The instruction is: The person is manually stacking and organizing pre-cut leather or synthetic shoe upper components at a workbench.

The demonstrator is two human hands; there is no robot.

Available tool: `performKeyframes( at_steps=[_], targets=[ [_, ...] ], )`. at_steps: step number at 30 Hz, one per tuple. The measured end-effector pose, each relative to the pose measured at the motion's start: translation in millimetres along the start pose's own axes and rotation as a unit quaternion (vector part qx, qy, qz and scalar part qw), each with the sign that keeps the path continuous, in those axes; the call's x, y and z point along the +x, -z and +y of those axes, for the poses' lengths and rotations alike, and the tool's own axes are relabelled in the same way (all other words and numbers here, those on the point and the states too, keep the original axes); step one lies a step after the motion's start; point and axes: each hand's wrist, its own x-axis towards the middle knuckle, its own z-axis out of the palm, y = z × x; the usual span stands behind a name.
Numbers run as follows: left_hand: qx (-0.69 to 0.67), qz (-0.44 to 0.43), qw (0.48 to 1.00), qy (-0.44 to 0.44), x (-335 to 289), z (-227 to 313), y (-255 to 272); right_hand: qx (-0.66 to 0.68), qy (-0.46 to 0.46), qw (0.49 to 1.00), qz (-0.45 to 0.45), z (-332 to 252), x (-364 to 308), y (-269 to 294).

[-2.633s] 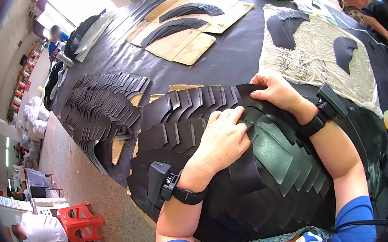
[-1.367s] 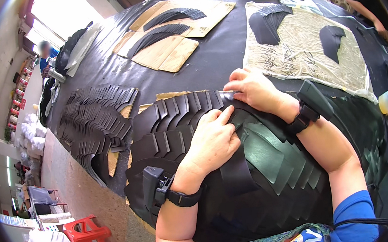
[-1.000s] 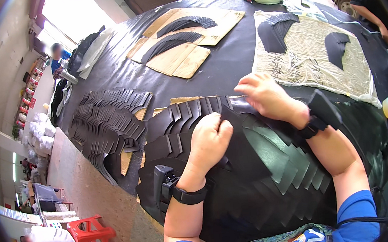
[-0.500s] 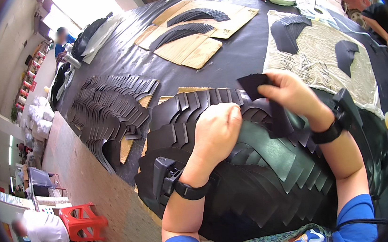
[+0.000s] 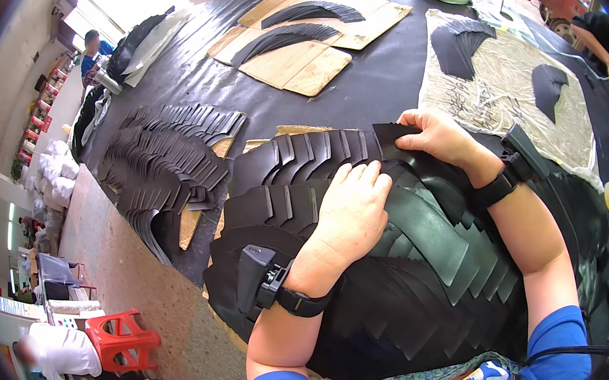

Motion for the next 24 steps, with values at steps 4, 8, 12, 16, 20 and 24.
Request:
performKeyframes(
  at_steps=[4, 8, 12, 16, 20, 24],
  targets=[
    [-0.004, 0.001, 1.000, -0.009, -1.4, 0.1, 2.0, -0.048, 0.033, 0.998, 0.029, 2.1, 0.6, -2.9],
    [0.004, -0.011, 1.000, -0.014, -1.2, 0.3, 1.5, -0.072, 0.053, 0.995, 0.055, 5.6, 2.6, -6.8],
    [0.015, -0.015, 1.000, -0.014, -1.6, 0.9, 1.6, -0.077, 0.047, 0.994, 0.060, 5.3, 2.5, -8.9],
    [0.021, -0.019, 1.000, -0.013, -2.1, 0.9, 1.5, -0.094, 0.050, 0.993, 0.056, 3.9, 2.7, -8.7],
    [-0.020, -0.010, 1.000, -0.002, -1.8, 1.3, 0.6, -0.107, 0.069, 0.989, 0.074, 8.0, 2.9, -10.5],
    [-0.010, 0.008, 1.000, -0.007, -0.9, 1.9, -2.0, -0.109, 0.067, 0.989, 0.069, 7.5, 3.5, -9.1]
  ],
)
